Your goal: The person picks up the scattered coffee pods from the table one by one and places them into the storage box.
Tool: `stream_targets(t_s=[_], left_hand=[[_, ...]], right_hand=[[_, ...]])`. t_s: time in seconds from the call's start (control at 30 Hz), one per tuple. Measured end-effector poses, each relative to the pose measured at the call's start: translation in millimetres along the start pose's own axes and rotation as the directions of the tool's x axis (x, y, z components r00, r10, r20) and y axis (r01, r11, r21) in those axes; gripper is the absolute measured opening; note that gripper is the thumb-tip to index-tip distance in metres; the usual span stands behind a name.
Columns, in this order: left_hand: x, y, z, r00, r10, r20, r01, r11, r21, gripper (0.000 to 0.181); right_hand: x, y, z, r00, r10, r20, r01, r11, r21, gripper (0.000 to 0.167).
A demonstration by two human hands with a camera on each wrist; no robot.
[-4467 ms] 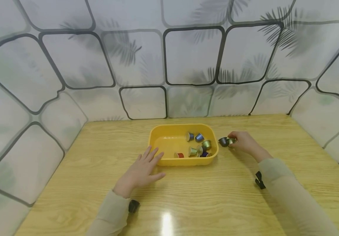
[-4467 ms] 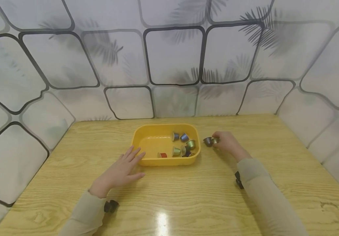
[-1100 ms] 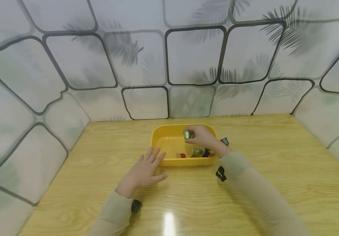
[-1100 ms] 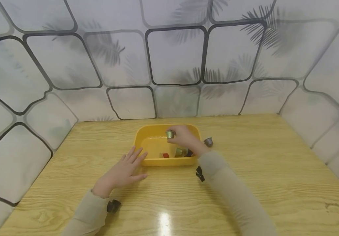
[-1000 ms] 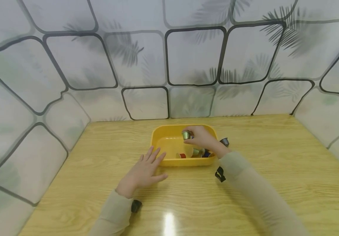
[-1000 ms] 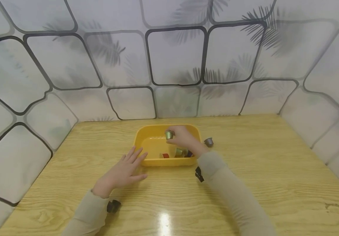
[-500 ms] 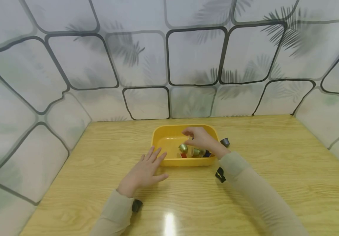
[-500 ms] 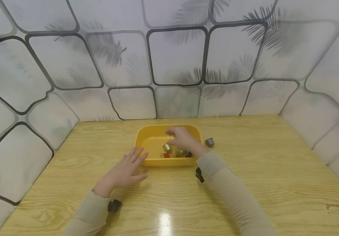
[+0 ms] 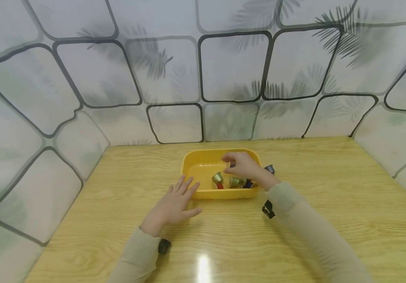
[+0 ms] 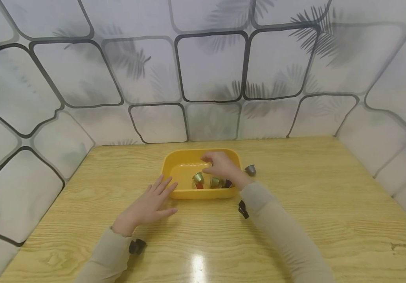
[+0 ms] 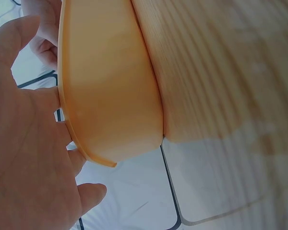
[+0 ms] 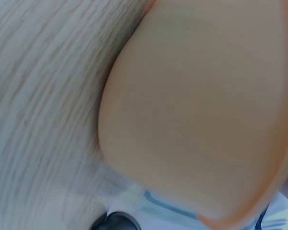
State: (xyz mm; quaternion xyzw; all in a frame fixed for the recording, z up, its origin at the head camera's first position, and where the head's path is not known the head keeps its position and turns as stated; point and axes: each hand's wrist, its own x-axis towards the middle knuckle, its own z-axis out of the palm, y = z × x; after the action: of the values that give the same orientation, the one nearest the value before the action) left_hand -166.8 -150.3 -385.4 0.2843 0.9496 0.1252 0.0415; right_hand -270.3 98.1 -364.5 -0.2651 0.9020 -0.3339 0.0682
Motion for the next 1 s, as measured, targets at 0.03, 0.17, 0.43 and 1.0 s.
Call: stream_targets(t_s=[0.03,0.17,0.43,1.0], left_hand=[[0.1,0.2,-0.2,1.0,0.002,-0.001,-0.002,1.0,-0.002,0.073],[0.8,0.1,-0.5,1.0,0.007,-0.005,-0.007,1.0,0.002,0.073],[1.0,-0.8,0.8,1.0,0.009,-0.009,-0.009,1.0,-0.003,0.073],[0.7,-0.4,1.8,1.0,-0.004,-0.005,0.004,1.0,-0.013,0.073]], right_hand=[[-1.6,1.2,-2.1,1.0,-0.003,0.0,0.003,1.0,-0.001,0.04],[-8.9,6.7,-11.5,1.0,-0.024,-0.011,0.025,1.0,0.004,0.041],[-25.9,20.3,-29.0,0.999,-0.019,-0.048,0.017,0.999,-0.031,0.042],[-59.2,55.5,-65.1,0.987,0.056,-0.149,-0.061,0.998,-0.024,0.041]])
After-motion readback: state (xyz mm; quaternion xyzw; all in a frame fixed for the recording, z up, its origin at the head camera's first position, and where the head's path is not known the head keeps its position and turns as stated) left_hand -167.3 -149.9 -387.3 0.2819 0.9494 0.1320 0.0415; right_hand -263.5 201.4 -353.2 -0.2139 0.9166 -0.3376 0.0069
